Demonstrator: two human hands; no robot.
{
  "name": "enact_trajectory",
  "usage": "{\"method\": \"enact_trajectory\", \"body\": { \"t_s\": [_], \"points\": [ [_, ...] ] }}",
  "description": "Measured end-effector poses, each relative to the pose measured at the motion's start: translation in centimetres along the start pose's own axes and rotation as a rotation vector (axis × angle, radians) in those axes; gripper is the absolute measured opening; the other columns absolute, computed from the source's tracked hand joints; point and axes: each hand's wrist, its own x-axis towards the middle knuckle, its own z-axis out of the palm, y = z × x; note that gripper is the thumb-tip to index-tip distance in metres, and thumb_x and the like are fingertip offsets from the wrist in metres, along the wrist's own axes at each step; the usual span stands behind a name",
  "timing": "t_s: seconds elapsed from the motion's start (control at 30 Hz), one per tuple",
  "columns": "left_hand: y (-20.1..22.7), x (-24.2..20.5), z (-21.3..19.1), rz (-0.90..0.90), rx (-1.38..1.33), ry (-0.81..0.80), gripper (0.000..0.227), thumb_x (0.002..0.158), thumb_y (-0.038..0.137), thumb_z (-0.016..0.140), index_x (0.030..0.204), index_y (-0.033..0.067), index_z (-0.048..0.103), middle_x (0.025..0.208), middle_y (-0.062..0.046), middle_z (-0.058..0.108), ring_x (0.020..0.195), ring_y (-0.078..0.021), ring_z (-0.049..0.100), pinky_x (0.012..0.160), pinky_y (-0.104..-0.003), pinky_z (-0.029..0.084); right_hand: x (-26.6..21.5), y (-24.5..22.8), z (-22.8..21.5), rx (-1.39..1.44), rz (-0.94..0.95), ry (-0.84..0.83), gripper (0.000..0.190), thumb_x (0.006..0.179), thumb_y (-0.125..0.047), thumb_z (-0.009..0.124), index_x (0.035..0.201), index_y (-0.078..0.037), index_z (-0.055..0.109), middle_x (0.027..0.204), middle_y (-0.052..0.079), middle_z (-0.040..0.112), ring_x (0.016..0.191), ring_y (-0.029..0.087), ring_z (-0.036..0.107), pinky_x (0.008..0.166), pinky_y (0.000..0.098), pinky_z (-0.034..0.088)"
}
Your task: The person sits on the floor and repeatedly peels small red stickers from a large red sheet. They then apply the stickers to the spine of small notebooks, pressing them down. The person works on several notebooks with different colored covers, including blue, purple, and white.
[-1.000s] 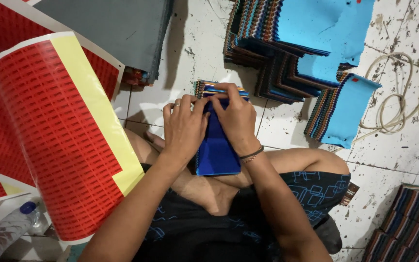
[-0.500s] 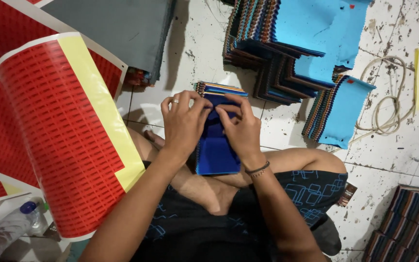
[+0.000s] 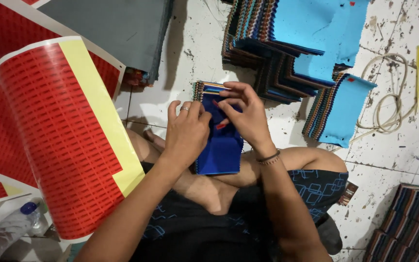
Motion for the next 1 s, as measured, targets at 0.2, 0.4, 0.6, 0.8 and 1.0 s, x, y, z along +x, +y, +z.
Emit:
{"method": "enact_trajectory", "body": {
  "t_s": [0.2,0.4,0.6,0.8,1.0],
  "points": [
    [-0.6,0.2,0.2,-0.050,0.011,0.044,0.013,0.088,0.020,0.073,0.082,0.0095,0.069,0.087,-0.007,0.056,0.094,-0.0264,0.059,0.102,-0.052,0.033,1.9,1.8,0.6,-0.051,-0.014,-0.037,0.048,0.086,0.010,0.072,0.129,-0.008,0.062,0.112,0.018,0.071,0.088,0.020,0.071,0.051,0.0332,0.068],
    [-0.8,0.3,-0.3,-0.142,0.005,0.017,0.029,0.081,0.018,0.081,0.100,0.0128,0.061,0.091,-0.003,0.053,0.092,-0.0251,0.060,0.102,-0.050,0.034,1.4,-0.4,1.2,-0.201,-0.079,-0.004,0.040,0.088,0.008,0.070,0.123,-0.011,0.065,0.111,0.016,0.074,0.085,0.019,0.076,0.040,0.0274,0.063],
    [-0.3,0.4,-0.6,-0.153,-0.005,0.029,0.037,0.080,0.015,0.084,0.108,0.0117,0.059,0.095,-0.006,0.054,0.093,-0.0283,0.060,0.100,-0.052,0.035,2.0,0.5,1.3,-0.279,-0.146,0.020,0.040,0.086,0.009,0.071,0.120,-0.013,0.066,0.111,0.015,0.075,0.085,0.021,0.076,0.041,0.0262,0.064],
    [0.1,0.8,-1.5,-0.155,-0.009,0.032,0.042,0.081,0.009,0.082,0.119,0.0111,0.065,0.101,-0.007,0.055,0.094,-0.0278,0.061,0.102,-0.052,0.033,2.6,2.6,1.2,-0.269,-0.206,0.052,0.038,0.086,0.011,0.070,0.118,-0.010,0.067,0.111,0.015,0.073,0.088,0.024,0.076,0.043,0.0273,0.064],
    [-0.1,0.6,-0.6,-0.143,0.030,0.038,0.035,0.084,0.008,0.079,0.118,0.0113,0.069,0.103,-0.008,0.055,0.100,-0.0280,0.061,0.103,-0.052,0.031,2.2,3.2,2.1,-0.565,-0.516,0.143,0.033,0.086,0.007,0.073,0.114,-0.009,0.069,0.102,0.009,0.070,0.098,0.032,0.072,0.079,0.0393,0.063]
  ]
}}
